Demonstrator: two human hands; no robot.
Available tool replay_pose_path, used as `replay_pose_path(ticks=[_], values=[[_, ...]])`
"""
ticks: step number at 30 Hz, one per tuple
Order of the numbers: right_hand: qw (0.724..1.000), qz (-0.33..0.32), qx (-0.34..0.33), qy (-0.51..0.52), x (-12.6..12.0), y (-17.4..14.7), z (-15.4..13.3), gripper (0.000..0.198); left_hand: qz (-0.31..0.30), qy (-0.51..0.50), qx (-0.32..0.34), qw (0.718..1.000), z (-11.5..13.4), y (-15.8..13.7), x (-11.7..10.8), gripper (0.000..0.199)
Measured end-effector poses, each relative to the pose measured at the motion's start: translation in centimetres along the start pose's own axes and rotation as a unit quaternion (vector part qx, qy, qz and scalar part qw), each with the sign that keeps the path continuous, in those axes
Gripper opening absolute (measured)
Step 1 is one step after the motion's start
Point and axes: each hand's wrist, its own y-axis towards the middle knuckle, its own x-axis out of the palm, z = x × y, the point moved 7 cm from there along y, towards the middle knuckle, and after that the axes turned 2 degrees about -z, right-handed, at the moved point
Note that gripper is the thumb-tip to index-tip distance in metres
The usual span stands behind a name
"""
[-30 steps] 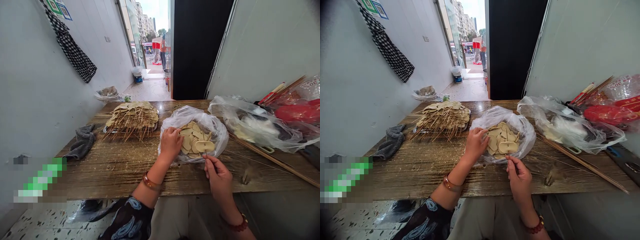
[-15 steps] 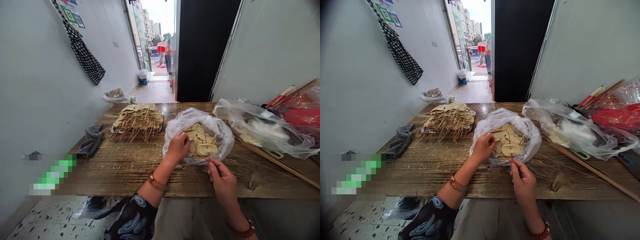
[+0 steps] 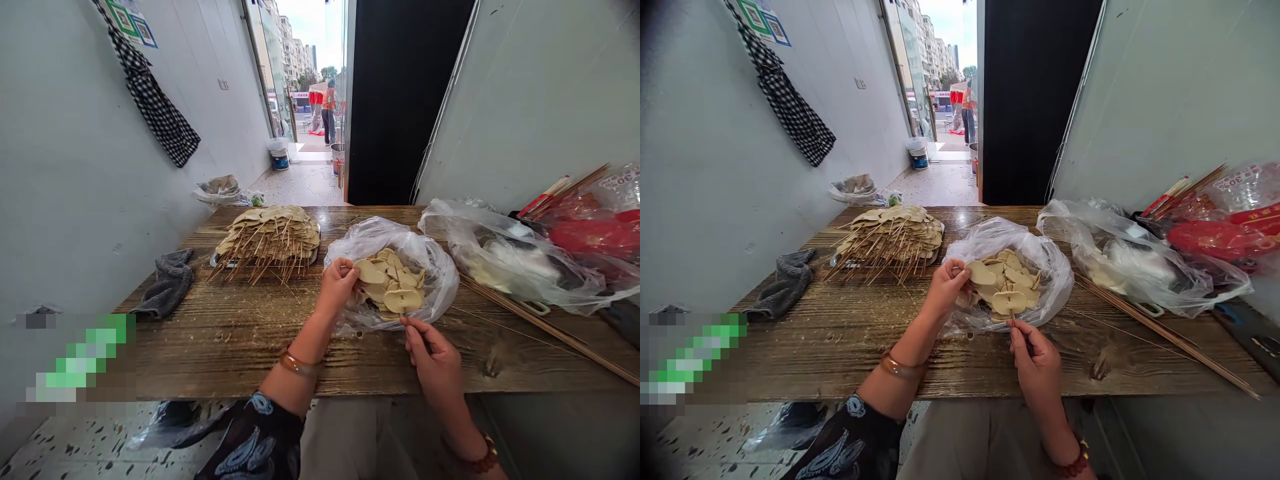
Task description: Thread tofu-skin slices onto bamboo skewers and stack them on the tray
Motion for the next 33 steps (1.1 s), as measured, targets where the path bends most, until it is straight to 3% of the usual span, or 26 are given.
replay_pose_path(ticks=[5,13,26,33], values=[[0.997,-0.043,-0.031,-0.048,0.6,0.0,-0.9,0.032,-0.018,-0.098,-0.04,0.994,-0.1,-0.2,0.5,0.049],[0.987,-0.069,-0.097,-0.107,1.4,0.1,-2.3,0.028,-0.002,-0.141,-0.026,0.99,0.2,-0.4,0.4,0.035],[0.989,-0.073,-0.088,-0.094,1.6,0.3,-1.8,0.027,0.012,-0.071,0.03,0.997,1.4,-0.5,0.1,0.024],[0.989,-0.069,-0.088,-0.092,1.7,0.5,-1.6,0.026,0.007,0.081,0.088,0.993,1.9,-0.6,0.3,0.011]])
